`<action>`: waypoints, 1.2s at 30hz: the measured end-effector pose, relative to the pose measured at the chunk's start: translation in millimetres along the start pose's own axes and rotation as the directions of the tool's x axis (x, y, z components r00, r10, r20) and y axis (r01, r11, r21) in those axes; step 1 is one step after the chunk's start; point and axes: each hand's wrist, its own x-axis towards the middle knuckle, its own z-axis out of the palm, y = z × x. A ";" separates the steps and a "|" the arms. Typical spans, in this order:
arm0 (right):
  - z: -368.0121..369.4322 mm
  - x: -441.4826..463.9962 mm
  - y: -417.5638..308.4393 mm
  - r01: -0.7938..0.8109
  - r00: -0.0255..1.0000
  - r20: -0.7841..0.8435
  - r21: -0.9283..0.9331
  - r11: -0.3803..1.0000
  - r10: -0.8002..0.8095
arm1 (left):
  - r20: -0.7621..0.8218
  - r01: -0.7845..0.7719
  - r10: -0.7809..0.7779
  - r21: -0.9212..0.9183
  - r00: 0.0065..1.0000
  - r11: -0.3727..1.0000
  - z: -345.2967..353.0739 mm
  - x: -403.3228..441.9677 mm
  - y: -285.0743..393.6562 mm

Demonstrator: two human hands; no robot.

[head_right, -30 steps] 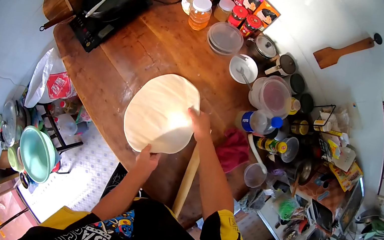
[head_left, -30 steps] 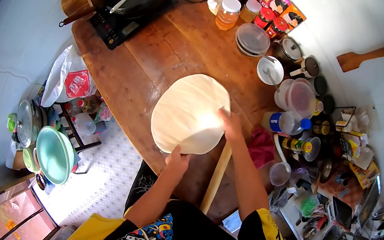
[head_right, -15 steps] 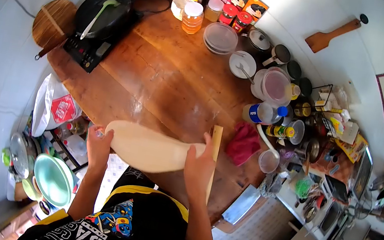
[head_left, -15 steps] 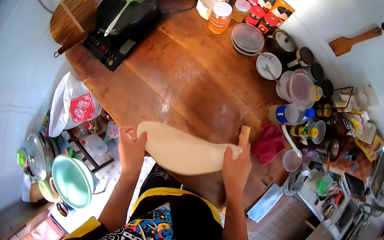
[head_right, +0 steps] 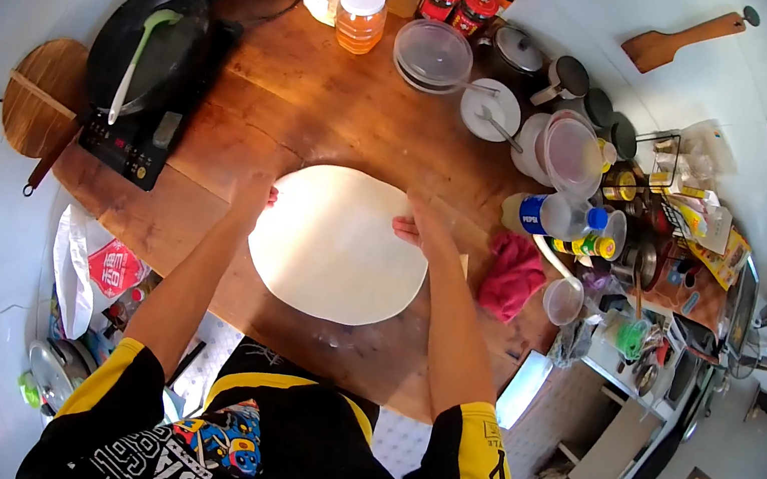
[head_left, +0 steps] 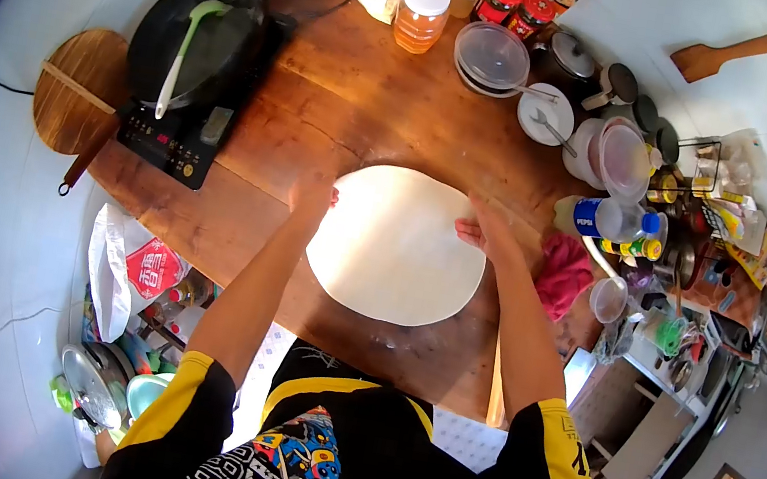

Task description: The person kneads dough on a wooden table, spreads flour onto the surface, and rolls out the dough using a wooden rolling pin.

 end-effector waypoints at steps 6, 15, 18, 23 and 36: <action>-20.0 23.4 33.8 0.332 0.908 -0.032 -0.555 0.762 -0.419 | 0.167 -0.615 0.790 0.727 0.590 0.306 22.9 8.7 -1.2; -20.1 -13.4 67.2 0.355 0.785 -0.151 -0.685 0.636 -0.600 | 0.287 -0.528 0.493 0.710 0.821 0.465 -14.1 -11.9 -3.7; -25.2 -22.6 75.9 0.301 0.871 -0.131 -0.621 0.724 -0.474 | 0.291 -0.491 0.409 0.658 0.865 0.570 -41.1 -2.4 -49.6; -39.4 -41.4 111.5 0.292 0.892 -0.074 -0.658 0.694 -0.445 | 0.252 -0.214 0.150 0.250 0.956 0.944 -51.2 -28.0 -91.8; -95.2 -149.4 302.4 -0.057 0.600 -0.550 -0.754 0.654 -0.581 | -0.028 0.055 -0.052 0.108 0.998 0.993 -82.3 -91.5 -159.9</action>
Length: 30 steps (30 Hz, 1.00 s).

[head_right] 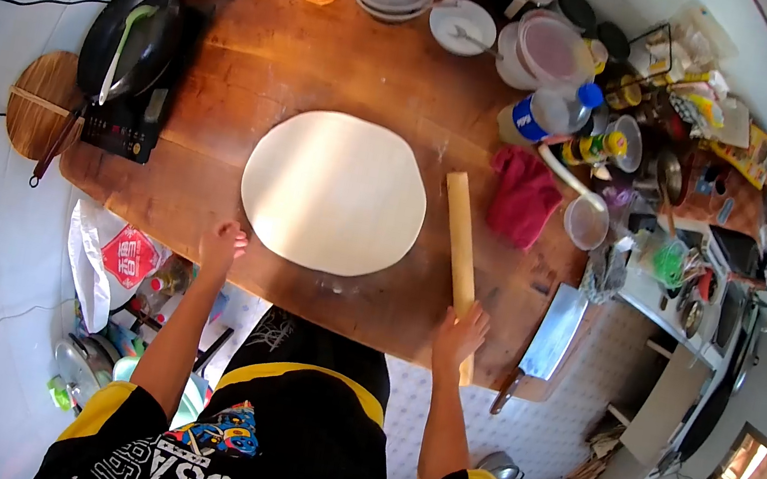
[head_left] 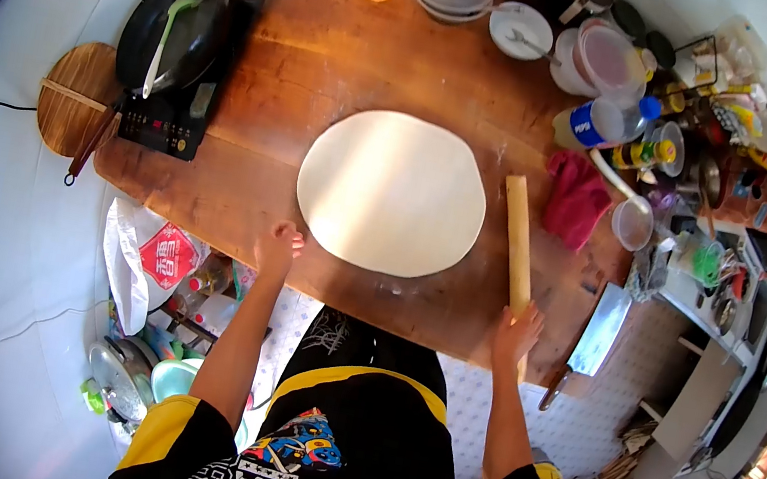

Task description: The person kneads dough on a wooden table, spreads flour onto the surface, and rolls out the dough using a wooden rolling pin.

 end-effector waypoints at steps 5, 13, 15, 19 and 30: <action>-37.0 -8.7 -57.3 0.470 0.874 -0.208 0.137 0.872 -0.438 | -0.052 -0.495 0.644 0.594 0.763 0.634 7.7 -74.5 63.1; 29.5 -40.8 -188.3 0.773 0.628 -0.034 0.148 0.617 -0.778 | 0.481 -0.669 0.796 0.731 0.368 -0.133 9.4 -46.0 78.8; 42.5 -49.9 -187.9 0.725 0.677 0.023 0.152 0.672 -0.736 | 0.473 -0.674 0.773 0.735 0.422 -0.081 5.1 -29.2 62.7; 26.5 -67.2 -174.2 0.626 0.771 0.048 0.131 0.769 -0.635 | 0.433 -0.596 0.765 0.799 0.476 -0.081 4.8 -22.7 40.5; 45.0 -39.1 -143.4 0.396 0.918 -0.022 -0.043 0.917 -0.397 | 0.420 -0.662 0.834 0.744 0.359 -0.090 3.7 4.7 44.7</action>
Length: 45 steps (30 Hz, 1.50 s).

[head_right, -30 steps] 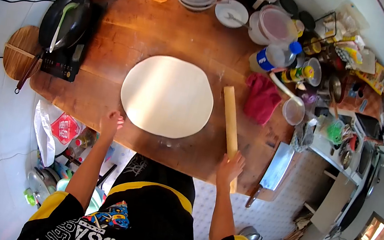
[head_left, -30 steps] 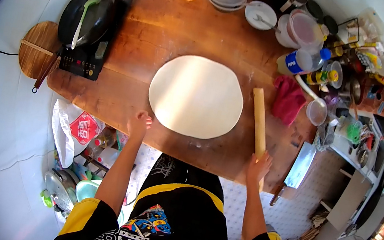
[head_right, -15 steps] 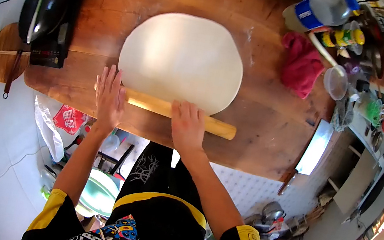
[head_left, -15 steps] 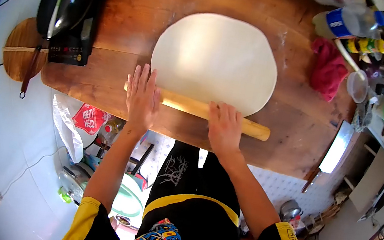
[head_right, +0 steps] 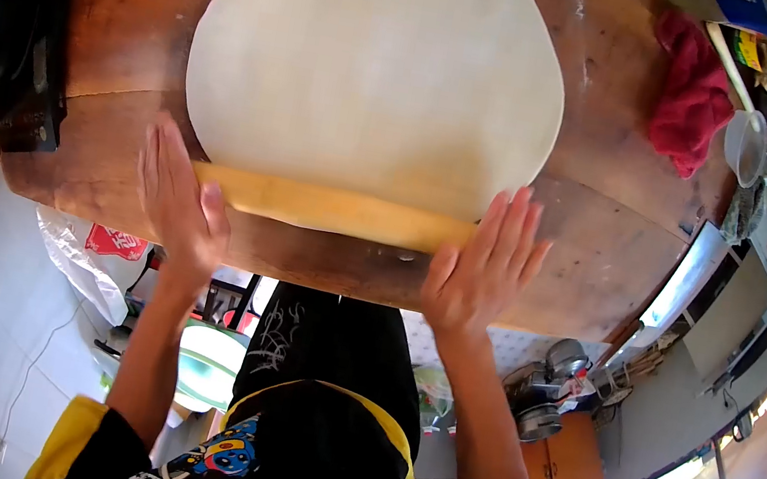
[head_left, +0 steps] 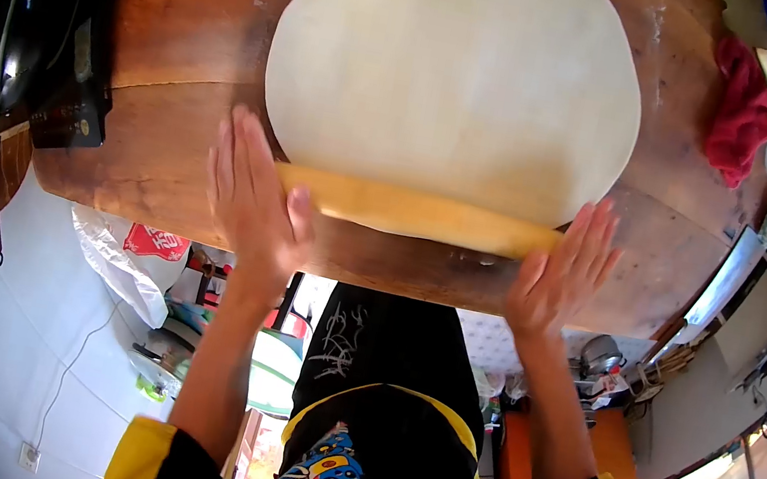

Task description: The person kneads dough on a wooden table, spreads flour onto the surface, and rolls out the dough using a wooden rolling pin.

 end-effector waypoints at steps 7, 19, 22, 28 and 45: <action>11.8 9.3 -8.4 -0.035 0.985 -0.169 -0.048 0.998 0.027 | -0.032 -0.035 0.037 0.040 0.999 0.999 0.3 13.2 -4.8; -4.7 -41.9 -9.7 0.038 0.999 0.026 -0.015 0.999 -0.038 | 0.093 -0.042 0.038 0.045 0.995 0.998 -20.5 -32.5 -3.3; 4.8 26.9 -4.8 0.067 0.998 -0.003 -0.031 0.997 -0.067 | 0.117 -0.054 0.046 0.071 0.992 0.996 -5.1 27.2 -0.6; 3.4 8.1 -8.3 0.015 0.997 -0.070 -0.083 0.996 -0.021 | -0.062 -0.046 0.049 0.063 0.997 0.997 4.1 5.0 7.0; 14.7 78.5 -3.8 -0.020 0.982 -0.190 -0.009 1.000 0.018 | -0.078 0.004 0.010 0.183 0.997 0.983 19.3 72.4 1.9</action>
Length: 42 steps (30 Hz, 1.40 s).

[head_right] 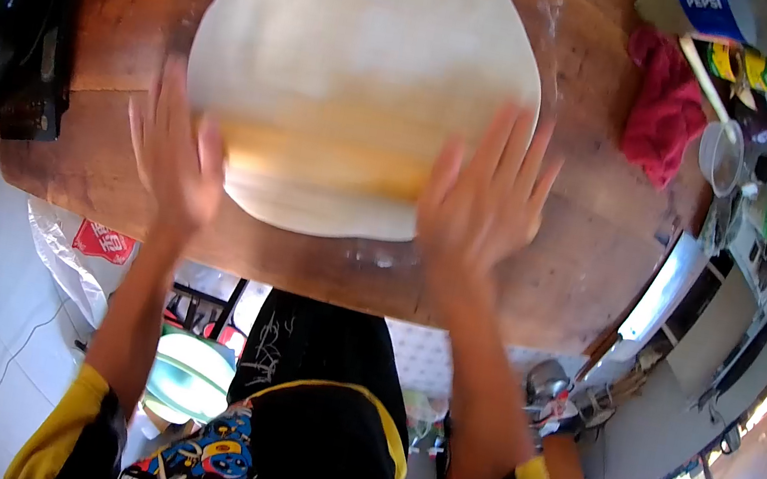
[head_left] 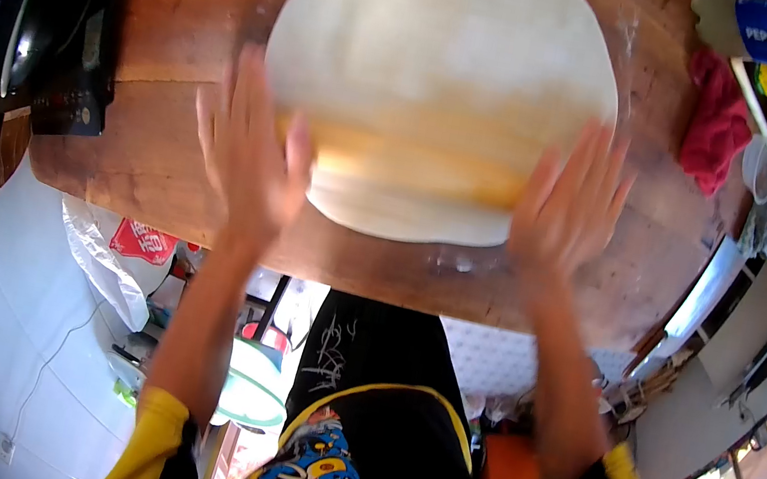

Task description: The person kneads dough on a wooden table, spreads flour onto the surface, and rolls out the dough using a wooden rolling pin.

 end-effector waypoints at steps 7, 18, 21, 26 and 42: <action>-36.1 8.8 13.6 0.258 0.950 0.151 0.113 0.960 -0.273 | 0.150 -0.172 0.196 -0.158 0.969 0.972 -24.4 9.0 -9.2; -20.4 1.9 20.0 0.237 0.953 0.171 0.084 0.968 -0.249 | 0.214 -0.101 0.131 -0.146 0.968 0.984 -34.0 -37.9 18.1; -20.4 -15.0 19.4 0.185 0.974 0.128 0.042 0.982 -0.189 | 0.211 -0.022 0.046 -0.113 0.976 0.993 -29.2 -62.3 19.0; -1.1 24.3 20.6 0.155 0.988 0.005 -0.036 0.987 -0.155 | 0.115 0.068 -0.061 -0.051 0.991 0.996 -10.5 -7.1 24.3; -60.1 -78.5 75.3 0.538 0.746 0.206 0.374 0.755 -0.633 | 0.246 -0.512 0.600 -0.340 0.761 0.789 -71.1 -85.8 -30.3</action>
